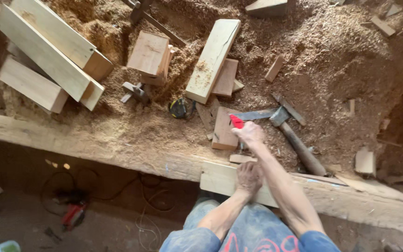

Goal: The person chips a piece of wood with an axe, marks cutting lines on wooden blocks using a square ruler and a pencil, and cuts through a block with a circular saw.

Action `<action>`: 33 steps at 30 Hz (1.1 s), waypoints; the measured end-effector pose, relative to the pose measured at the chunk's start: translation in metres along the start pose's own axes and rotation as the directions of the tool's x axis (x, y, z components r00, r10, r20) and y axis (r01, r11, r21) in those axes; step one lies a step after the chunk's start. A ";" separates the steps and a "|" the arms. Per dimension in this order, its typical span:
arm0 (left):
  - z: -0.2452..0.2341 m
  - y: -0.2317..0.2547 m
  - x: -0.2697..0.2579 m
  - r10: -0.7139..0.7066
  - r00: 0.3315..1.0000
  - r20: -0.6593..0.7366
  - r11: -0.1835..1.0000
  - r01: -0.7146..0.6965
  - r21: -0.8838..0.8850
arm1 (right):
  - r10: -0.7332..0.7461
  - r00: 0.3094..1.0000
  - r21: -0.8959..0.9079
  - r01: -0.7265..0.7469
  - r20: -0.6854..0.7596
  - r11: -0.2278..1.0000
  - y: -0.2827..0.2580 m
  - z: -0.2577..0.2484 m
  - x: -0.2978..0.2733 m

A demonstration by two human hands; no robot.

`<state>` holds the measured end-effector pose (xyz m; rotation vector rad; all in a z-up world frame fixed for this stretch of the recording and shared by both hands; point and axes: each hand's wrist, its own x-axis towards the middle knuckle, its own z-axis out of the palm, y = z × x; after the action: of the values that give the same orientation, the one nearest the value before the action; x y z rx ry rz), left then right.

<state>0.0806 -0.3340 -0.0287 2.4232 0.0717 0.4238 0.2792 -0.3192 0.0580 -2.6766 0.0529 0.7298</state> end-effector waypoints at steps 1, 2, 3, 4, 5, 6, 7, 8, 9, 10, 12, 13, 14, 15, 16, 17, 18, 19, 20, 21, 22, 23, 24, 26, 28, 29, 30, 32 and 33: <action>-0.003 0.003 -0.002 0.000 1.000 0.017 0.998 0.001 -0.056 | -0.004 1.000 0.104 0.003 0.010 0.995 0.005 -0.012 -0.012; -0.007 0.003 -0.003 -0.001 0.999 0.034 0.994 0.004 -0.111 | -0.010 1.000 0.206 0.006 0.017 0.978 0.012 -0.026 -0.024; -0.010 0.002 -0.001 -0.001 0.999 0.041 0.992 0.007 -0.128 | -0.056 0.998 0.311 0.041 0.039 0.949 0.020 -0.042 -0.039; -0.012 0.002 0.002 -0.002 0.999 0.049 0.990 0.009 -0.144 | -0.106 0.993 0.413 0.075 0.052 0.907 0.026 -0.056 -0.055; -0.016 0.004 0.001 -0.003 0.998 0.068 0.986 0.015 -0.165 | -0.164 0.986 0.590 0.116 0.028 0.799 0.034 -0.069 -0.075; -0.022 0.004 -0.002 0.004 0.999 0.034 0.971 0.004 -0.238 | -0.215 0.976 0.739 0.156 -0.015 0.655 0.041 -0.080 -0.096; -0.025 -0.001 0.001 0.017 1.000 -0.005 0.950 -0.018 -0.311 | -0.257 0.962 0.853 0.207 -0.089 0.480 0.045 -0.090 -0.114; -0.026 -0.005 0.005 0.025 0.999 -0.044 0.923 -0.040 -0.382 | -0.220 0.968 0.864 0.211 -0.120 0.457 0.049 -0.097 -0.131; -0.030 -0.009 0.005 0.023 0.999 -0.042 0.906 -0.038 -0.422 | -0.177 0.974 0.877 0.206 -0.141 0.434 0.053 -0.101 -0.154; -0.032 -0.014 0.007 0.019 0.999 -0.039 0.886 -0.035 -0.461 | -0.133 0.978 0.888 0.202 -0.161 0.412 0.055 -0.100 -0.173; -0.045 -0.029 0.003 -0.059 0.998 0.036 0.845 0.069 -0.531 | -0.088 0.977 0.899 0.213 -0.194 0.382 0.058 -0.090 -0.204; -0.052 -0.040 0.002 -0.074 0.997 0.014 0.842 0.070 -0.534 | -0.064 0.977 0.905 0.214 -0.205 0.367 0.061 -0.082 -0.219; -0.064 -0.052 -0.004 -0.126 0.990 0.064 0.801 0.139 -0.582 | -0.054 0.976 0.878 0.214 -0.211 0.428 0.064 -0.073 -0.233; -0.078 -0.065 -0.011 -0.199 0.958 0.205 0.710 0.285 -0.644 | -0.047 0.977 0.849 0.204 -0.208 0.487 0.065 -0.062 -0.246; -0.092 -0.078 -0.016 -0.319 0.889 0.328 0.668 0.456 -0.587 | -0.041 0.979 0.817 0.191 -0.201 0.544 0.065 -0.049 -0.261; -0.105 -0.090 -0.019 -0.354 0.853 0.384 0.578 0.522 -0.627 | -0.060 0.973 0.737 0.208 -0.223 0.643 0.063 -0.039 -0.270; -0.120 -0.099 -0.024 -0.386 0.810 0.441 0.481 0.585 -0.653 | -0.083 0.968 0.644 0.220 -0.237 0.733 0.061 -0.027 -0.280; -0.138 -0.106 -0.026 -0.403 0.750 0.525 0.371 0.658 -0.655 | -0.115 0.965 0.612 0.238 -0.234 0.754 0.058 -0.018 -0.286; -0.156 -0.102 -0.032 -0.407 0.682 0.607 0.258 0.724 -0.640 | -0.147 0.962 0.579 0.256 -0.229 0.774 0.055 -0.008 -0.293; -0.169 -0.093 -0.037 -0.313 0.690 0.652 0.183 0.718 -0.672 | -0.194 0.949 0.523 0.301 -0.250 0.797 0.052 0.002 -0.295; -0.187 -0.082 -0.038 -0.214 0.694 0.687 0.103 0.716 -0.691 | -0.242 0.933 0.465 0.345 -0.267 0.815 0.049 0.011 -0.298; -0.202 -0.070 -0.036 -0.121 0.699 0.704 0.020 0.711 -0.703 | -0.233 0.938 0.500 0.335 -0.257 0.799 0.046 0.021 -0.300; -0.213 -0.054 -0.032 -0.110 0.685 0.721 -0.045 0.721 -0.692 | -0.224 0.943 0.534 0.324 -0.246 0.781 0.042 0.030 -0.301; -0.227 -0.025 -0.032 -0.107 0.664 0.740 -0.175 0.720 -0.672 | -0.236 0.943 0.578 0.331 -0.237 0.745 0.046 0.039 -0.303; -0.227 -0.013 -0.031 -0.173 0.710 0.683 0.066 0.700 -0.711 | -0.266 0.931 0.598 0.365 -0.251 0.713 0.049 0.044 -0.302; -0.225 -0.011 -0.035 -0.204 0.730 0.653 0.184 0.683 -0.706 | -0.273 0.937 0.608 0.350 -0.219 0.713 0.052 0.045 -0.303; -0.222 -0.010 -0.041 -0.248 0.731 0.636 0.234 0.682 -0.693 | -0.281 0.941 0.617 0.335 -0.186 0.713 0.056 0.044 -0.303; -0.211 -0.009 -0.050 -0.330 0.738 0.588 0.327 0.674 -0.663 | -0.321 0.937 0.631 0.332 -0.137 0.701 0.065 0.038 -0.297; -0.210 -0.010 -0.053 -0.369 0.710 0.600 0.275 0.700 -0.659 | -0.348 0.931 0.642 0.335 -0.112 0.690 0.071 0.036 -0.295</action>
<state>-0.0357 -0.2059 0.1025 1.2473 0.4384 -0.2784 -0.0028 -0.3903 0.1524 -1.9197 -0.1683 0.4884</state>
